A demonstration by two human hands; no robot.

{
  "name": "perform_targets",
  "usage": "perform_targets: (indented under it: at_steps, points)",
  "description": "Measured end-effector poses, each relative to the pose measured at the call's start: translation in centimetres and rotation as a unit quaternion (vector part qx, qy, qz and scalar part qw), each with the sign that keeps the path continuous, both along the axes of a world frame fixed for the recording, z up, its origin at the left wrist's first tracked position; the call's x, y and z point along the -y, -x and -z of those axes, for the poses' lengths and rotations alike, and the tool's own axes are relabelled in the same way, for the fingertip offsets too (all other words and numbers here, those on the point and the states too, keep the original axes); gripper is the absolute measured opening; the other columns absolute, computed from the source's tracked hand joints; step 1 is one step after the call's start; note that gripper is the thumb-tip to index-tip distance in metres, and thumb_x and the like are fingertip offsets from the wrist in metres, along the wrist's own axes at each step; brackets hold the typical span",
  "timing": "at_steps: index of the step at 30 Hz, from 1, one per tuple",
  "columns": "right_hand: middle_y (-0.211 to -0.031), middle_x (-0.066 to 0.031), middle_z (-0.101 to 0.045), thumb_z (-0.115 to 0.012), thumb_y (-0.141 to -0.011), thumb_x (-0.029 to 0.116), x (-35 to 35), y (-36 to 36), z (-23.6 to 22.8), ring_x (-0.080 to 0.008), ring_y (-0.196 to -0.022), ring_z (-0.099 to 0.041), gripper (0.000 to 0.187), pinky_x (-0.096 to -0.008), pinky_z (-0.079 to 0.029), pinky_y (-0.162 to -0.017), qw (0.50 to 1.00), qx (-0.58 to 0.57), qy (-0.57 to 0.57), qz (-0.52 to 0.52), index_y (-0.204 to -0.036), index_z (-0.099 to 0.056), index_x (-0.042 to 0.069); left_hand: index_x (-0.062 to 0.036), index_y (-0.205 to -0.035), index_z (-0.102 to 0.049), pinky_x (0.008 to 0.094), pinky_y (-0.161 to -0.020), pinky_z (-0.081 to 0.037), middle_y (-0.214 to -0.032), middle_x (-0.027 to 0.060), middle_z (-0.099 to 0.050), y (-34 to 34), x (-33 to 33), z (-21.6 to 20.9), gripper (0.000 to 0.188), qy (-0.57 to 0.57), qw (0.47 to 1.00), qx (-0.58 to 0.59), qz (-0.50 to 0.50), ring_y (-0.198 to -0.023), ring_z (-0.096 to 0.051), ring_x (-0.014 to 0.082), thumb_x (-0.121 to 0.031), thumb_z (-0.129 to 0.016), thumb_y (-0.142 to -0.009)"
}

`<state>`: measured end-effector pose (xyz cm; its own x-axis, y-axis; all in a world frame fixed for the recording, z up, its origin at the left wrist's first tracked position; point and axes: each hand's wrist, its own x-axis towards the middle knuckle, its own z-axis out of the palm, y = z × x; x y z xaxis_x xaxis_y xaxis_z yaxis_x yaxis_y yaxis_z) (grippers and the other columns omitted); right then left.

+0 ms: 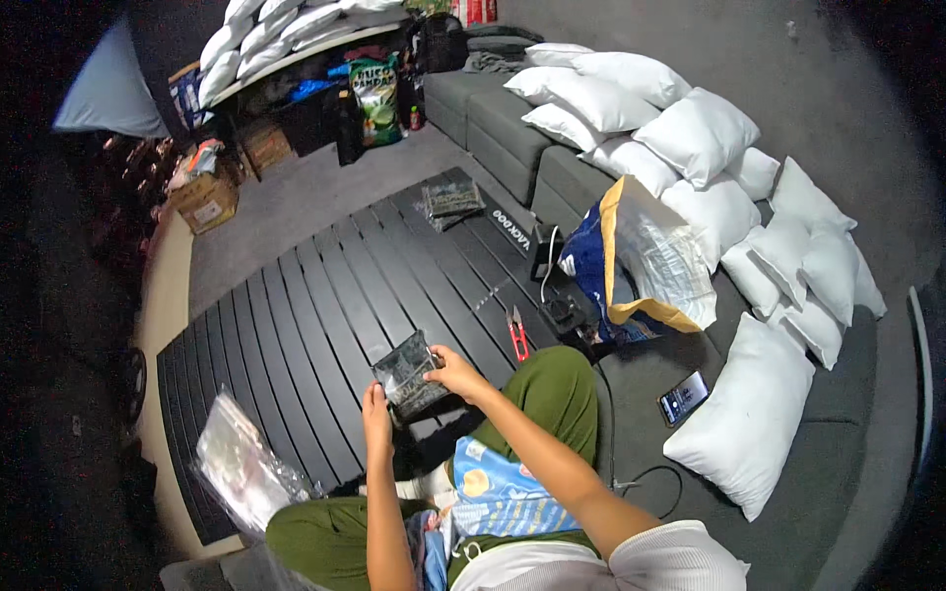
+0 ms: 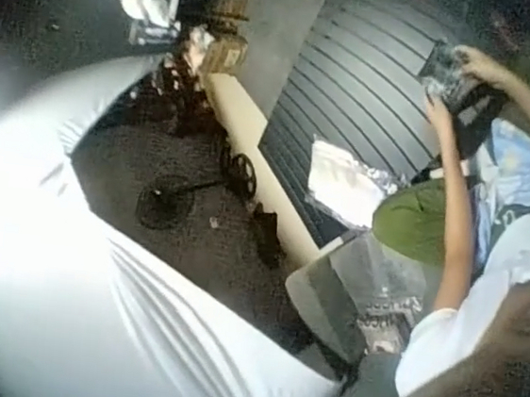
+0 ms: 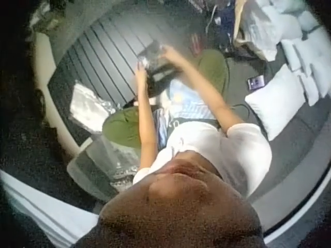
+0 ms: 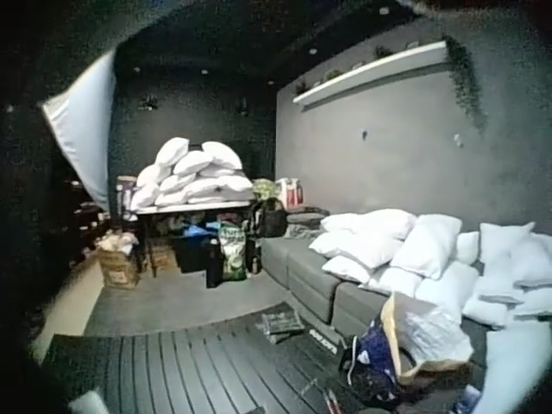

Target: Unpacking a package, inspecting a small patch, then trimming a loose thread from a blue garment using snips.

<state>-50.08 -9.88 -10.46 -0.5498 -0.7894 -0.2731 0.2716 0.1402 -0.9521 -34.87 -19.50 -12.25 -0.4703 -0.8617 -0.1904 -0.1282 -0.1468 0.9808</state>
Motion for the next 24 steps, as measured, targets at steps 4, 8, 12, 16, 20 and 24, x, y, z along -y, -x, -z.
perform_targets:
  at_steps: [4,8,12,16,20,24]
  points:
    - [-0.099,-0.0073,-0.057,-0.063,-0.070,-0.002,1.3,4.7,-1.8,-0.0145,-0.084,-0.056,0.049,-0.0252,-0.045,-0.075,0.997,-0.018,0.027,0.076,-0.116,-0.044,0.000,0.0011,-0.113,-0.049,0.0292,-0.081,-0.039,-0.096,0.0093,-0.057,4.0,0.9,1.1,0.044,-0.183,0.977,-0.110,-0.017,-0.084,-0.052,0.0180,-0.035,-0.034,-0.094]
    - [-0.095,-0.0068,-0.057,-0.064,-0.070,-0.004,3.7,10.6,-3.1,-0.0145,-0.082,-0.056,0.045,-0.0260,-0.046,-0.074,0.977,-0.056,0.102,0.176,-0.112,-0.045,0.000,-0.0006,-0.118,-0.047,0.0351,-0.092,-0.035,-0.111,0.0167,-0.054,10.0,-0.8,1.9,0.040,0.113,0.994,0.011,-0.008,-0.105,-0.050,0.0282,-0.030,-0.036,-0.092]
    - [-0.093,-0.0071,-0.057,-0.062,-0.070,-0.004,7.2,17.4,-5.9,-0.0155,-0.083,-0.056,0.044,-0.0270,-0.046,-0.075,0.963,-0.061,0.165,0.205,-0.111,-0.045,0.000,-0.0080,-0.124,-0.043,0.0444,-0.100,-0.022,-0.135,0.0115,-0.033,11.3,-4.1,0.9,0.043,0.468,0.827,0.300,0.081,-0.122,-0.032,0.0276,-0.027,-0.046,-0.086]
    - [-0.096,-0.0073,-0.058,-0.057,-0.076,-0.003,11.2,24.5,-8.3,-0.0166,-0.085,-0.057,0.035,-0.0299,-0.047,-0.076,0.944,-0.028,0.247,0.216,-0.109,-0.048,0.000,-0.0054,-0.119,-0.047,0.0414,-0.099,-0.024,-0.129,0.0119,-0.040,11.9,-3.4,0.5,0.041,0.462,0.838,0.284,0.059,-0.117,-0.036,0.0267,-0.025,-0.049,-0.083]
    - [-0.095,-0.0059,-0.058,-0.059,-0.078,0.004,13.4,30.1,-8.5,-0.0150,-0.088,-0.056,0.037,-0.0352,-0.048,-0.073,0.925,0.048,0.329,0.186,-0.113,-0.047,0.002,-0.0051,-0.118,-0.048,0.0416,-0.098,-0.025,-0.128,0.0126,-0.040,12.5,-3.6,-0.1,0.040,0.470,0.828,0.300,0.063,-0.116,-0.037,0.0279,-0.023,-0.050,-0.082]
    - [-0.092,-0.0082,-0.058,-0.062,-0.078,0.011,13.3,33.6,-3.1,-0.0158,-0.088,-0.056,0.037,-0.0400,-0.049,-0.069,0.952,-0.025,0.161,0.258,-0.111,-0.048,0.002,-0.0057,-0.118,-0.048,0.0425,-0.098,-0.024,-0.128,0.0126,-0.040,12.8,-3.7,0.0,0.040,0.466,0.827,0.307,0.073,-0.116,-0.036,0.0277,-0.024,-0.050,-0.082]
